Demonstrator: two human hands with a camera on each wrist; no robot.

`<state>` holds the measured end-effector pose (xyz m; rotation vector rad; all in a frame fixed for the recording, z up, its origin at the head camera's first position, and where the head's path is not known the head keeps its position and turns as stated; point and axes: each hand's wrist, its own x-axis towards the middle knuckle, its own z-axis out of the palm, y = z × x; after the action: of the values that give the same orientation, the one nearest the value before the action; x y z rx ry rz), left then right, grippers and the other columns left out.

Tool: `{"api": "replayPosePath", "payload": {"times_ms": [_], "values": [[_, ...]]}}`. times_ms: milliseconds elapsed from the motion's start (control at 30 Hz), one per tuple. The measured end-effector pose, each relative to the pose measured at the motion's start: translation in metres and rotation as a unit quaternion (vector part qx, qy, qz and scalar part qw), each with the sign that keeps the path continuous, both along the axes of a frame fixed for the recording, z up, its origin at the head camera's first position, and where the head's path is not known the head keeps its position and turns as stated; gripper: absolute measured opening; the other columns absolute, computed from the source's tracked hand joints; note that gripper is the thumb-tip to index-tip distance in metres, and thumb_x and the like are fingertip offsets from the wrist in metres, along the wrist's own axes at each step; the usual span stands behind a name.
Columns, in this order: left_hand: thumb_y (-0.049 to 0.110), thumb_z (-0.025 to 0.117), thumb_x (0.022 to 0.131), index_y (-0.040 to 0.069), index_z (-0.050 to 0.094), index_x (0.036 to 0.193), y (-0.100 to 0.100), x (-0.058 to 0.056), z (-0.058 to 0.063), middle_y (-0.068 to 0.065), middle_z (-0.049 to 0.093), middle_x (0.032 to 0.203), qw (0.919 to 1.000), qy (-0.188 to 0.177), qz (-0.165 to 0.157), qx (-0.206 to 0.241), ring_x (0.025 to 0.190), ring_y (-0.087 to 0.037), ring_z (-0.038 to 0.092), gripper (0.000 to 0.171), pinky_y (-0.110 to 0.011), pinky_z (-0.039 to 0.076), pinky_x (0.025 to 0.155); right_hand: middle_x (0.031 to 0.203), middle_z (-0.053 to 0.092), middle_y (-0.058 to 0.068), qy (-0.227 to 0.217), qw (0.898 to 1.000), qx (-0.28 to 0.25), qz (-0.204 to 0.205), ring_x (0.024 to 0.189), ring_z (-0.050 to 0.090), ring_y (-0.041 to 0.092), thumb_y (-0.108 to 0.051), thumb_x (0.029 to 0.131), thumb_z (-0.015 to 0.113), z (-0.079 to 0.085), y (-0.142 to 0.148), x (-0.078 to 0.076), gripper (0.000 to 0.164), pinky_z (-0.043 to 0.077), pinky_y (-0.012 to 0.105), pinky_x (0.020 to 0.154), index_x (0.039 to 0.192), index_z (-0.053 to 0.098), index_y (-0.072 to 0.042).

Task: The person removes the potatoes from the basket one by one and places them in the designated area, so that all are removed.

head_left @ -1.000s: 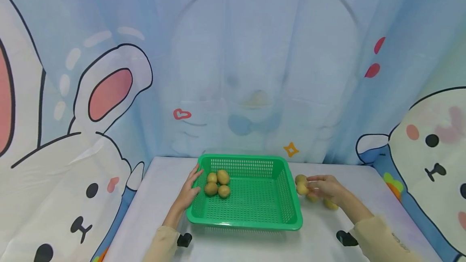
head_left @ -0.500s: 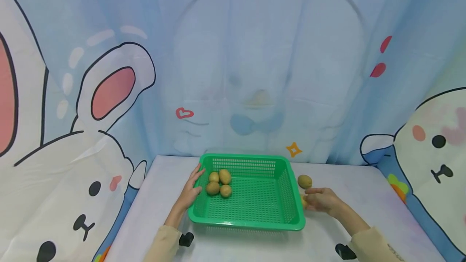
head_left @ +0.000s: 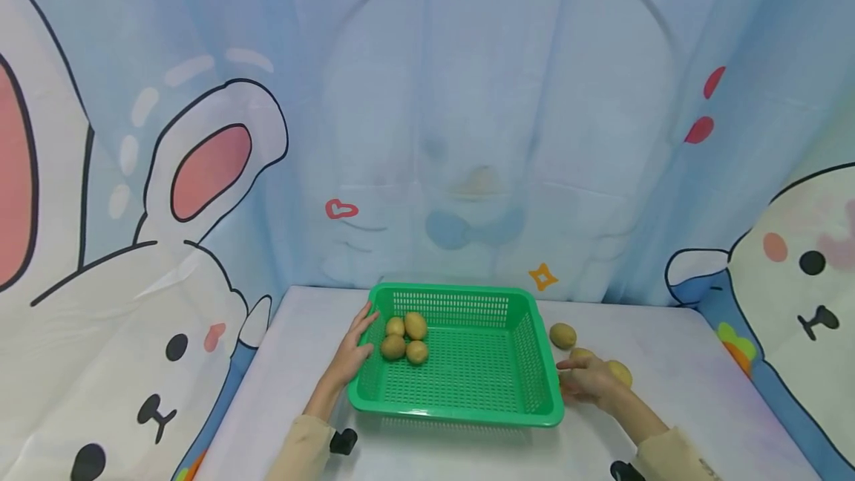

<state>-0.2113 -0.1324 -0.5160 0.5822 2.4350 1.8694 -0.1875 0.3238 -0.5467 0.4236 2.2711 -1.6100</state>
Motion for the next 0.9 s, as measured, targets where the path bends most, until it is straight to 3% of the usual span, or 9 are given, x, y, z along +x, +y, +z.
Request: {"api": "replayPosePath", "payload": {"times_ms": [633,900], "values": [[-0.016,0.042,0.080,-0.012,0.033,0.147,-0.001,0.000,-0.002,-0.025,0.009,0.162,1.0000,0.006,-0.003,0.006,0.148,-0.043,0.003,0.068,-0.056,0.025,0.104,0.099,0.063,0.020,-0.006,1.000,0.006,-0.027,0.086,0.065,0.026,-0.004,0.090,0.061,0.001,0.002,0.001,0.049,0.057,0.039,0.076,0.131,0.046,0.018],[-0.017,0.041,0.080,-0.012,0.033,0.147,0.000,0.001,0.000,-0.024,0.010,0.162,1.0000,0.006,-0.001,0.006,0.148,-0.043,0.003,0.068,-0.053,0.027,0.101,0.114,0.062,0.027,0.012,1.000,-0.017,-0.013,0.106,0.063,0.039,-0.009,0.095,0.059,0.037,0.012,-0.007,0.053,0.055,0.045,0.085,0.135,0.039,0.019]]}}
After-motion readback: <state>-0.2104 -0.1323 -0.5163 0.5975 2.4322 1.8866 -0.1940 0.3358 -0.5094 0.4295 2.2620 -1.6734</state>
